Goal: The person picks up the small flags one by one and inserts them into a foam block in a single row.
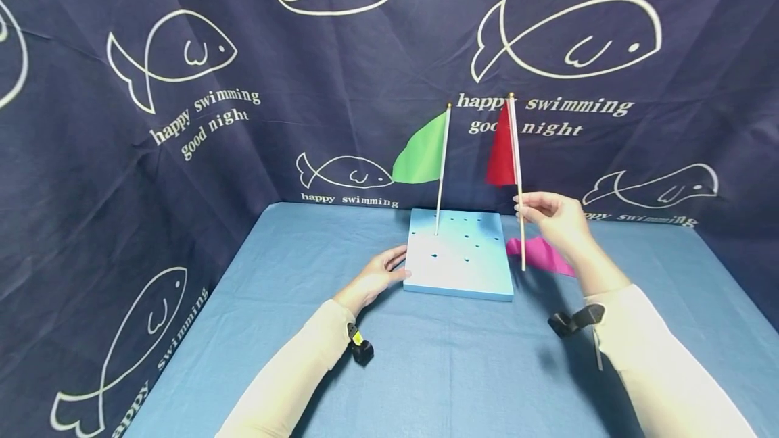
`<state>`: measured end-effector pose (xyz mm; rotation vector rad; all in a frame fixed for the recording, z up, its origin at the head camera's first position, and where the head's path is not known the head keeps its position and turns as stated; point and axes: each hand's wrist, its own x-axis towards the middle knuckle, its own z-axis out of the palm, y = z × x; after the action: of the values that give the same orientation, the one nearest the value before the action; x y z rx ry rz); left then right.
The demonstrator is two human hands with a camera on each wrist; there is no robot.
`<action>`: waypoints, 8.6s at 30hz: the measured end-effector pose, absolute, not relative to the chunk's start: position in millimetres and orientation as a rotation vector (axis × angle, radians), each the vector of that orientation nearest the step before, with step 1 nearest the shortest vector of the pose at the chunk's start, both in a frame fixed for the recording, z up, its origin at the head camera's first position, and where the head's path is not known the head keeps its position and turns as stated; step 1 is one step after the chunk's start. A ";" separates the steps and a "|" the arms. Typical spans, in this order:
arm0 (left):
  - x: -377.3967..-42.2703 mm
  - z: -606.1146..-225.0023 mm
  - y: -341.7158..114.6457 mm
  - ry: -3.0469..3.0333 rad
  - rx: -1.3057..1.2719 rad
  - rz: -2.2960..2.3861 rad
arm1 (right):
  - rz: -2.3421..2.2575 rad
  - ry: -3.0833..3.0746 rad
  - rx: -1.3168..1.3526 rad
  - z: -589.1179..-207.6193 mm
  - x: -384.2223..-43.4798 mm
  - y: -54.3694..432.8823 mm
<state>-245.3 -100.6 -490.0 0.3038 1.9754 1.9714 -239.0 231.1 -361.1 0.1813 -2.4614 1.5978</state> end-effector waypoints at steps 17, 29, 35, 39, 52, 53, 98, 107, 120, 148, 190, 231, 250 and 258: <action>-246.8 -492.1 -101.4 1.986 0.271 1.954 | 1.741 -2.358 0.358 -352.7 -243.0 196.2; -248.2 -493.6 -101.0 2.004 0.272 1.954 | 1.853 -2.254 0.456 -357.3 -252.3 182.8; -249.9 -494.0 -102.2 2.012 0.288 1.940 | 1.999 -2.148 0.446 -362.2 -261.7 172.7; -250.1 -494.3 -102.5 2.000 0.282 1.934 | 2.017 -2.152 0.407 -367.3 -267.0 165.0; -250.7 -495.1 -102.4 1.992 0.280 1.947 | 2.014 -2.164 0.341 -377.8 -282.0 155.1; -250.4 -495.2 -102.5 1.990 0.284 1.948 | 2.023 -2.153 0.334 -379.6 -284.0 156.0; -248.5 -492.7 -101.7 1.972 0.285 1.970 | 1.876 -2.152 0.025 -421.6 -311.4 155.6; -248.6 -492.2 -101.4 1.965 0.278 1.978 | 1.870 -2.150 -0.050 -422.4 -310.8 156.0; -248.4 -490.7 -101.7 1.993 0.266 1.950 | 1.878 -2.200 0.032 -424.5 -310.4 156.2; -247.6 -492.1 -101.3 2.006 0.241 1.933 | 1.838 -2.239 -0.039 -415.1 -286.4 197.9; -245.7 -491.0 -101.9 1.979 0.235 1.956 | 1.638 -2.394 -0.088 -426.9 -227.8 296.9; -246.0 -492.0 -103.6 1.985 0.257 1.961 | 1.274 -2.747 -0.360 -460.3 -171.3 341.5; -247.2 -491.2 -102.5 1.985 0.261 1.951 | 1.194 -2.925 -0.419 -460.3 -163.4 340.9; -247.8 -491.9 -103.0 1.991 0.274 1.946 | 1.124 -2.942 -0.404 -459.7 -161.6 340.8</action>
<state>-247.8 -103.0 -491.9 0.2740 1.9907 1.9459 -161.6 340.8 -459.7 -0.4037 -2.9417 1.1244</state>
